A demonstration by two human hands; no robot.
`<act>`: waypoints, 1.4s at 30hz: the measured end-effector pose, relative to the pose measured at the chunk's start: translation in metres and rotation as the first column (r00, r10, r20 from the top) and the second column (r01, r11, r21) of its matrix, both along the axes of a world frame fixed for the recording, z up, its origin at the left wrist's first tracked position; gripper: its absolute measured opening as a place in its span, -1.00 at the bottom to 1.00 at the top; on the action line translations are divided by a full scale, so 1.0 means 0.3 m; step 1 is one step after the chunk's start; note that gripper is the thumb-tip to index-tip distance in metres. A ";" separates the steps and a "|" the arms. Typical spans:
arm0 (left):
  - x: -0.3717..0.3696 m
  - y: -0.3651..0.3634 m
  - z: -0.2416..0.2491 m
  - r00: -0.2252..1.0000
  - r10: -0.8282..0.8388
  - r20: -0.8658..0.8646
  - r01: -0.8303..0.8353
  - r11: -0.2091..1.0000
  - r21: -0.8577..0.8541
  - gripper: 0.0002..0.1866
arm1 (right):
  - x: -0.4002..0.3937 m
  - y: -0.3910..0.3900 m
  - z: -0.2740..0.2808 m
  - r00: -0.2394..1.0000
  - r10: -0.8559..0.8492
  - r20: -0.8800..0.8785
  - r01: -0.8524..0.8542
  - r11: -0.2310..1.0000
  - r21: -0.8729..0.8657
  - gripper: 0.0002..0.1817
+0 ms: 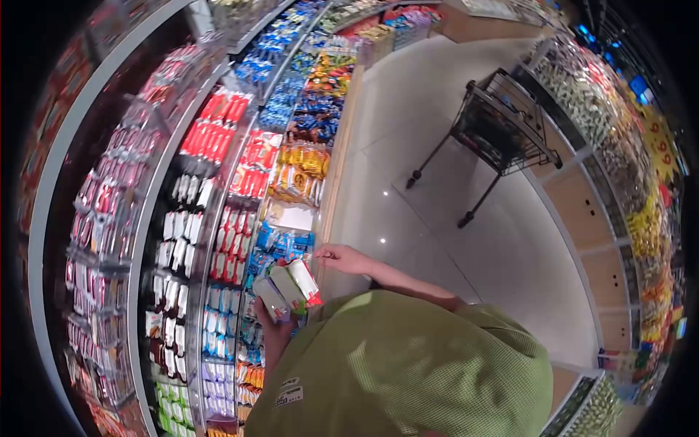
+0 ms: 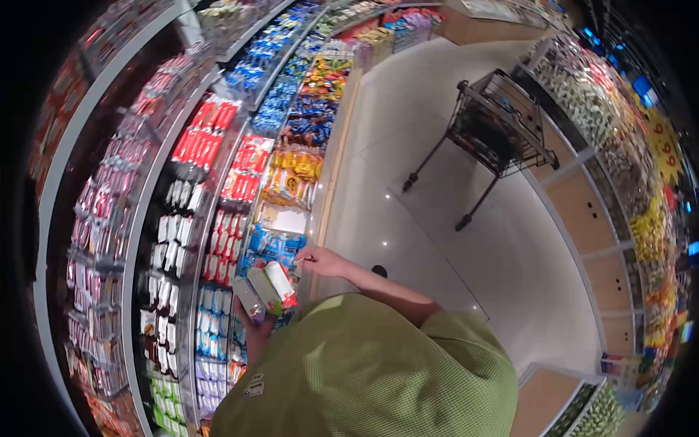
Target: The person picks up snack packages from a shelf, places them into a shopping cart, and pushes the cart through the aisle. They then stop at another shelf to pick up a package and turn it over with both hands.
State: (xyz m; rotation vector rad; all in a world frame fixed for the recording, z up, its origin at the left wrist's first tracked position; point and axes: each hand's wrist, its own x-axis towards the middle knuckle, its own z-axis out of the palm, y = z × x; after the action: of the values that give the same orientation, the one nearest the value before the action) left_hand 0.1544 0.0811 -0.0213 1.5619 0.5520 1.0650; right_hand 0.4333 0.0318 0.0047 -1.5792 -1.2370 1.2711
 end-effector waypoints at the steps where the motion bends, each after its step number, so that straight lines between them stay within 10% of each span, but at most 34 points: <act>1: 0.077 0.016 -0.050 0.997 -0.079 -0.013 0.077 0.990 -0.114 -0.18 | 0.064 -0.021 0.014 0.999 -0.040 -0.016 0.040 0.999 -0.012 -0.70; 2: 0.156 0.027 -0.062 0.989 -0.150 -0.017 0.142 0.963 -0.231 -0.24 | 0.141 -0.048 0.027 0.998 -0.061 -0.020 0.060 0.998 -0.019 -0.70; 3: 0.303 0.032 0.210 0.870 -0.145 0.471 0.488 0.393 -0.780 -0.22 | 0.229 -0.083 0.033 0.993 -0.114 -0.036 0.113 0.993 -0.036 -0.69; 6: 0.579 0.015 0.219 0.893 -0.079 0.442 0.445 0.287 -0.848 -0.20 | 0.464 -0.196 0.127 0.971 -0.236 -0.034 0.234 0.970 -0.067 -0.69; 8: 0.735 0.045 0.078 0.665 -0.168 0.727 0.746 0.141 -0.650 -0.20 | 0.625 -0.252 0.200 0.946 -0.323 -0.027 0.320 0.945 -0.072 -0.70; 11: 1.022 -0.031 0.239 0.881 -0.194 0.432 0.467 0.210 -0.859 -0.23 | 0.814 -0.349 0.288 0.888 -0.458 0.045 0.460 0.880 -0.115 -0.65; 13: 1.206 -0.033 0.276 0.637 -0.313 0.704 0.747 0.025 -0.664 -0.29 | 0.894 -0.361 0.391 0.791 -0.597 -0.134 0.583 0.802 -0.130 -0.60; 17: 1.524 0.022 0.328 0.651 -0.418 0.633 0.691 -0.020 -0.723 -0.36 | 1.043 -0.379 0.443 0.698 -0.651 -0.300 0.658 0.747 -0.090 -0.60; 21: 2.005 0.182 0.389 0.343 -0.468 0.814 0.849 -0.218 -0.482 -0.41 | 1.281 -0.446 0.493 0.597 -0.760 -0.257 0.791 0.611 0.031 -0.62; 23: 2.273 0.212 0.521 0.391 -0.607 0.692 0.856 -0.036 -0.516 -0.36 | 1.434 -0.502 0.546 0.579 -0.780 -0.236 0.811 0.582 0.065 -0.63; 27: 2.813 0.243 0.762 0.110 -0.646 0.755 0.962 -0.122 -0.245 -0.36 | 1.756 -0.536 0.671 0.480 -0.869 -0.119 0.872 0.458 0.171 -0.65; 32: 3.464 0.251 0.830 0.249 -0.740 0.624 0.896 -0.068 -0.438 -0.48 | 2.070 -0.619 0.750 0.254 -0.964 0.084 0.888 0.266 0.375 -0.70; 34: 3.625 0.189 0.843 0.302 -0.857 0.418 0.952 0.248 -0.180 -0.53 | 2.137 -0.686 0.761 0.131 -0.963 0.234 0.902 0.214 0.376 -0.72; 35: 3.712 0.172 0.869 0.236 -0.845 0.480 0.899 0.003 -0.437 -0.59 | 2.167 -0.728 0.747 0.028 -0.963 0.268 0.905 0.138 0.402 -0.74; 39: 4.004 0.006 0.665 0.045 -0.999 -0.009 0.980 0.046 -0.193 -0.44 | 2.226 -0.883 0.698 -0.226 -0.775 0.590 0.860 0.126 0.495 -0.78; 42: 4.107 -0.140 0.581 -0.074 -0.996 -0.046 0.906 -0.048 -0.421 -0.44 | 2.245 -0.943 0.680 -0.252 -0.803 0.541 0.905 0.003 0.426 -0.81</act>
State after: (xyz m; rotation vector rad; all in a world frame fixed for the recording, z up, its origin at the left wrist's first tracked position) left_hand 1.3864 0.0391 0.1531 1.3486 -0.3514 -0.5226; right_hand 1.1067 -0.2512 0.2085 -2.3772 0.0987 -0.3915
